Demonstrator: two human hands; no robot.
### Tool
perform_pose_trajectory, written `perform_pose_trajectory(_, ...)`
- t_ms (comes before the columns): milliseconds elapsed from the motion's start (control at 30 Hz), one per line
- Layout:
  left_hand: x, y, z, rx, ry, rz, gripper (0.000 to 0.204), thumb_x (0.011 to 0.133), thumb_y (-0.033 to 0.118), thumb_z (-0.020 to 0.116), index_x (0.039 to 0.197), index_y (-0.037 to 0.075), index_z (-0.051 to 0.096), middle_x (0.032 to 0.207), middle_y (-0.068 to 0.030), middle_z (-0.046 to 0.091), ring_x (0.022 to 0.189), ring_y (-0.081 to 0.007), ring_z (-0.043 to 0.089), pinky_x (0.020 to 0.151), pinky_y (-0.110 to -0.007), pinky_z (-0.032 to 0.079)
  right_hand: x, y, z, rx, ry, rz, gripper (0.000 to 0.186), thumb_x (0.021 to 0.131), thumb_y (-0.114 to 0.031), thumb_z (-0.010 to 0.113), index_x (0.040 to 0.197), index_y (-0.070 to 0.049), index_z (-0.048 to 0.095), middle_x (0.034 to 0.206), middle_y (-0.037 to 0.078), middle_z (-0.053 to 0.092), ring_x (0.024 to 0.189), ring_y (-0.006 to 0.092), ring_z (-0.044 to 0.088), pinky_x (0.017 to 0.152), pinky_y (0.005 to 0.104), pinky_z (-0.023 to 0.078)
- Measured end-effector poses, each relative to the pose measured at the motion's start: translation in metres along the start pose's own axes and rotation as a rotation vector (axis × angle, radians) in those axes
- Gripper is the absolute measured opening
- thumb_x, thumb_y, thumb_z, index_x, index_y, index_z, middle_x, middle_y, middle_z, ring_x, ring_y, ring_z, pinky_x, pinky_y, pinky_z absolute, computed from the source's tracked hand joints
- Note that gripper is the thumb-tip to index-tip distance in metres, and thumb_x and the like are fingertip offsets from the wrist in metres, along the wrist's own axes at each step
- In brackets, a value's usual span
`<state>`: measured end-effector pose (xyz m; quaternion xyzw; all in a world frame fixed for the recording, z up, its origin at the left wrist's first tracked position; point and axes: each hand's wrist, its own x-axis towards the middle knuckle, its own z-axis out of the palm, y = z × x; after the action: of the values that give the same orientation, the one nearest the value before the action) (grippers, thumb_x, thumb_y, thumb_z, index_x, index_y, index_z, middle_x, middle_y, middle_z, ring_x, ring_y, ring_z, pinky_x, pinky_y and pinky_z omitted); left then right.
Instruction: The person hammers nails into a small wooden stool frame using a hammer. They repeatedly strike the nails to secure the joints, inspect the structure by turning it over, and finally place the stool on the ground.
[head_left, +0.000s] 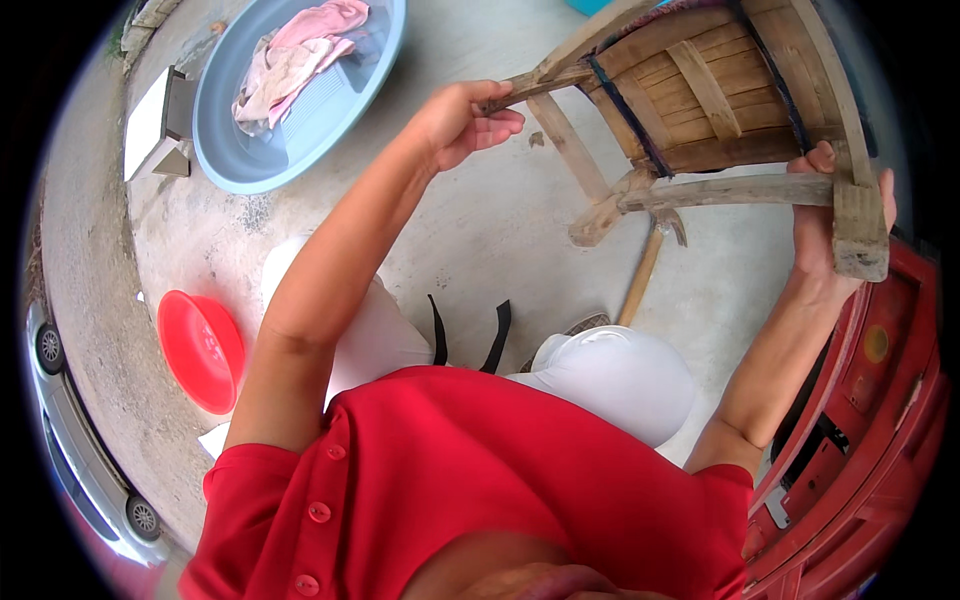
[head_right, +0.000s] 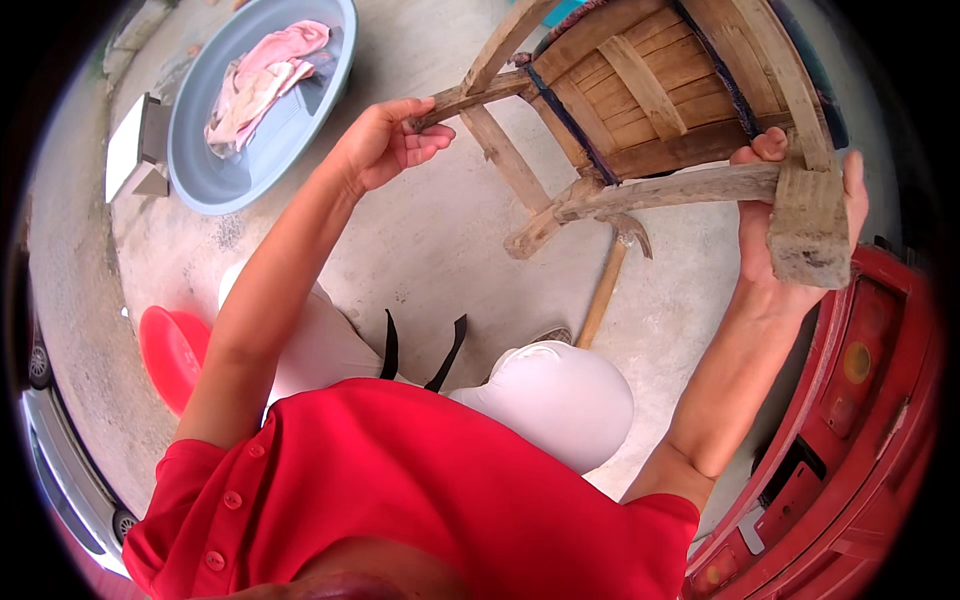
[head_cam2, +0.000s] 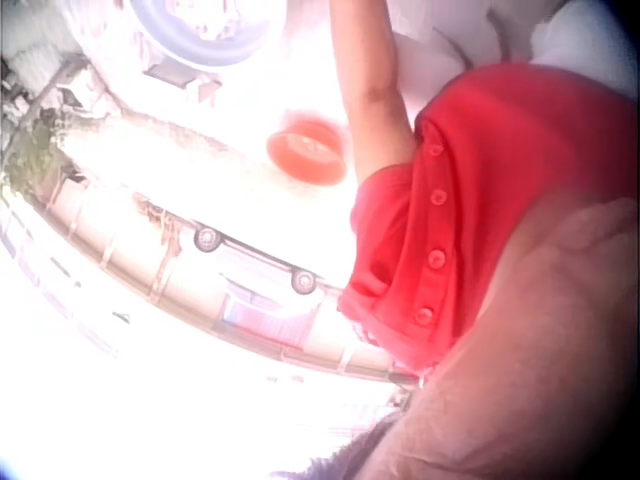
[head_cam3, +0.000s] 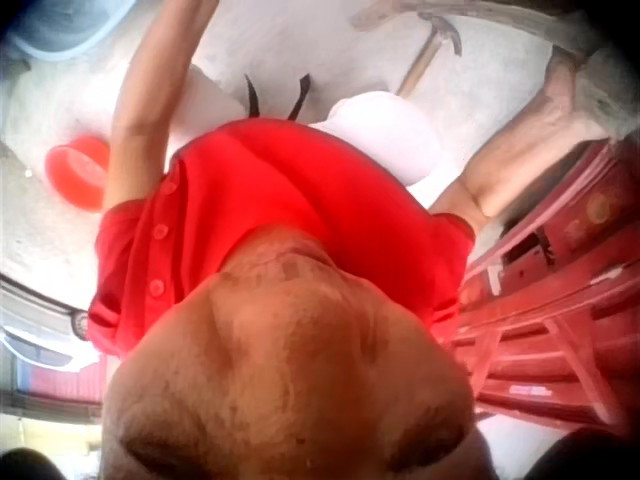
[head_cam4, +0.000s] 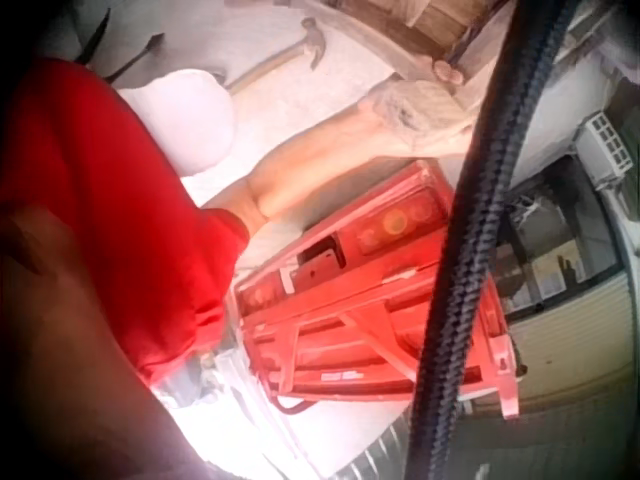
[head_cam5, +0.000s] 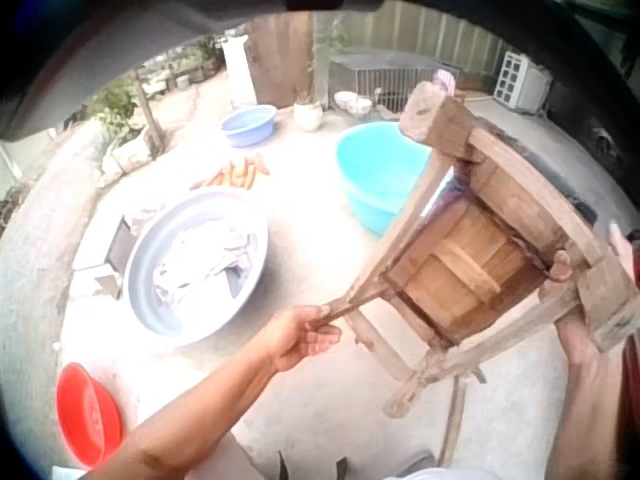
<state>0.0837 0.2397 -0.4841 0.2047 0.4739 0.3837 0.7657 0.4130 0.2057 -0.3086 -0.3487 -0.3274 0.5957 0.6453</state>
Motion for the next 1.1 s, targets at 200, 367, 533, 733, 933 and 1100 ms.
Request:
perform_pose_trajectory(200, -0.031, 0.017, 0.030, 0.138, -0.145, 0.159, 0.027, 0.088, 0.019, 0.054, 0.107, 0.000, 0.054, 0.092, -0.0150, 0.066, 0.078, -0.0153, 0.066, 0.064, -0.023, 0.050, 0.002, -0.057, 0.055, 0.189, -0.197, -0.068, 0.027, 0.079, -0.020, 0.054, 0.087, -0.001, 0.038, 0.078, 0.009, 0.032, 0.070, 0.0187, 0.038, 0.069, 0.0325, 0.030)
perform_pose_trajectory(367, -0.039, 0.021, 0.028, 0.144, -0.182, 0.195, 0.027, 0.087, 0.018, 0.054, 0.108, 0.002, 0.053, 0.090, -0.0113, 0.067, 0.075, -0.0129, 0.065, 0.064, -0.023, 0.048, -0.005, -0.072, 0.084, 0.145, -0.232, -0.050, 0.017, 0.081, -0.018, 0.045, 0.082, -0.004, 0.036, 0.077, 0.009, 0.031, 0.064, 0.0184, 0.040, 0.066, 0.0309, 0.029)
perform_pose_trajectory(533, -0.037, 0.017, 0.023, 0.149, -0.169, 0.206, 0.025, 0.087, 0.019, 0.056, 0.106, 0.004, 0.055, 0.086, -0.0070, 0.067, 0.071, -0.0098, 0.062, 0.063, -0.021, 0.046, -0.006, -0.075, 0.092, 0.068, -0.294, -0.047, 0.017, 0.082, -0.019, 0.044, 0.081, -0.004, 0.038, 0.078, 0.010, 0.033, 0.062, 0.0182, 0.042, 0.066, 0.0308, 0.030)
perform_pose_trajectory(733, -0.041, 0.017, 0.027, 0.152, -0.125, 0.229, 0.018, 0.089, 0.024, 0.056, 0.097, 0.008, 0.056, 0.081, -0.0039, 0.065, 0.067, -0.0074, 0.058, 0.061, -0.020, 0.044, -0.013, -0.074, 0.092, 0.051, -0.372, -0.048, 0.017, 0.082, -0.019, 0.045, 0.081, -0.004, 0.037, 0.079, 0.011, 0.035, 0.061, 0.0182, 0.043, 0.066, 0.0307, 0.030)
perform_pose_trajectory(933, -0.038, 0.018, 0.027, 0.125, -0.103, 0.207, 0.019, 0.090, 0.026, 0.056, 0.096, 0.008, 0.056, 0.080, -0.0045, 0.064, 0.065, -0.0082, 0.057, 0.059, -0.021, 0.044, -0.009, -0.068, 0.098, 0.014, -0.351, -0.049, 0.017, 0.083, -0.017, 0.043, 0.077, -0.006, 0.032, 0.076, 0.010, 0.031, 0.059, 0.0174, 0.039, 0.064, 0.0298, 0.027)
perform_pose_trajectory(1100, -0.035, 0.017, 0.023, 0.006, -0.132, 0.138, 0.025, 0.092, 0.028, 0.051, 0.099, 0.005, 0.058, 0.077, -0.0068, 0.064, 0.063, -0.0095, 0.057, 0.057, -0.022, 0.044, -0.004, -0.061, 0.099, 0.004, -0.262, -0.054, 0.015, 0.082, -0.017, 0.042, 0.078, -0.004, 0.034, 0.076, 0.011, 0.031, 0.058, 0.0173, 0.037, 0.063, 0.0299, 0.027)
